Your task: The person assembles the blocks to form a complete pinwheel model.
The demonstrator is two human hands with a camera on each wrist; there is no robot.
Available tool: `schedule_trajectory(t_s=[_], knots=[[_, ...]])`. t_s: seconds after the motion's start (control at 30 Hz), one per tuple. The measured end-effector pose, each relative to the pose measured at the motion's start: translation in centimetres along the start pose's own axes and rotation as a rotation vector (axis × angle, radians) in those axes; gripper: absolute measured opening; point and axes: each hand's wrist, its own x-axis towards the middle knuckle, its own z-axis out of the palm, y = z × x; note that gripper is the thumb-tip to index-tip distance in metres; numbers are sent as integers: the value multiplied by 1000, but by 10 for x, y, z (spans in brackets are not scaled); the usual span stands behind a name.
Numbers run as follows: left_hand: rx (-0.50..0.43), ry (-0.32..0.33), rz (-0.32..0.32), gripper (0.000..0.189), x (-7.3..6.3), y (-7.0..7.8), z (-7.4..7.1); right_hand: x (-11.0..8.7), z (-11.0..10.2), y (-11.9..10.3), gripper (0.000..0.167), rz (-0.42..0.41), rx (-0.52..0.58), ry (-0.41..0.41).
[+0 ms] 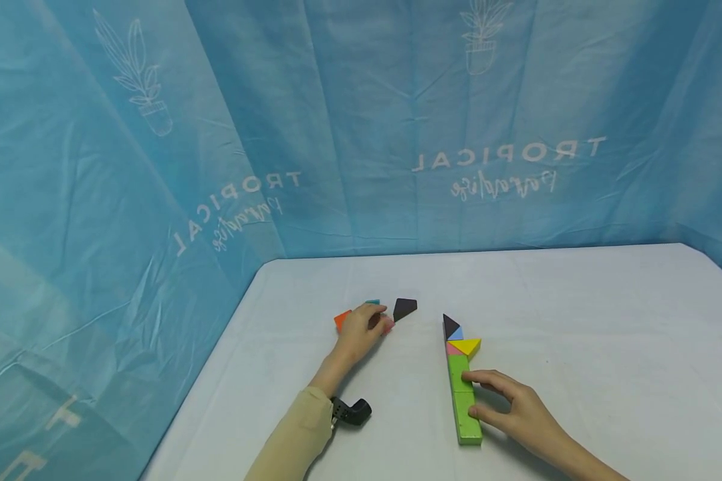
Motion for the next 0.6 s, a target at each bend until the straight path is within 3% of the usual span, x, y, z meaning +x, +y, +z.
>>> schedule_trajectory(t_s=[0.13, 0.33, 0.6], knots=[[-11, 14, 25, 30, -2, 0, 1, 0, 0, 0, 44, 1, -2, 3], [-126, 52, -48, 18, -4, 0, 1, 0, 0, -1, 45, 15, 5, -4], [-133, 78, -103, 27, -8, 6, -2, 0, 0, 1, 45, -9, -3, 4]])
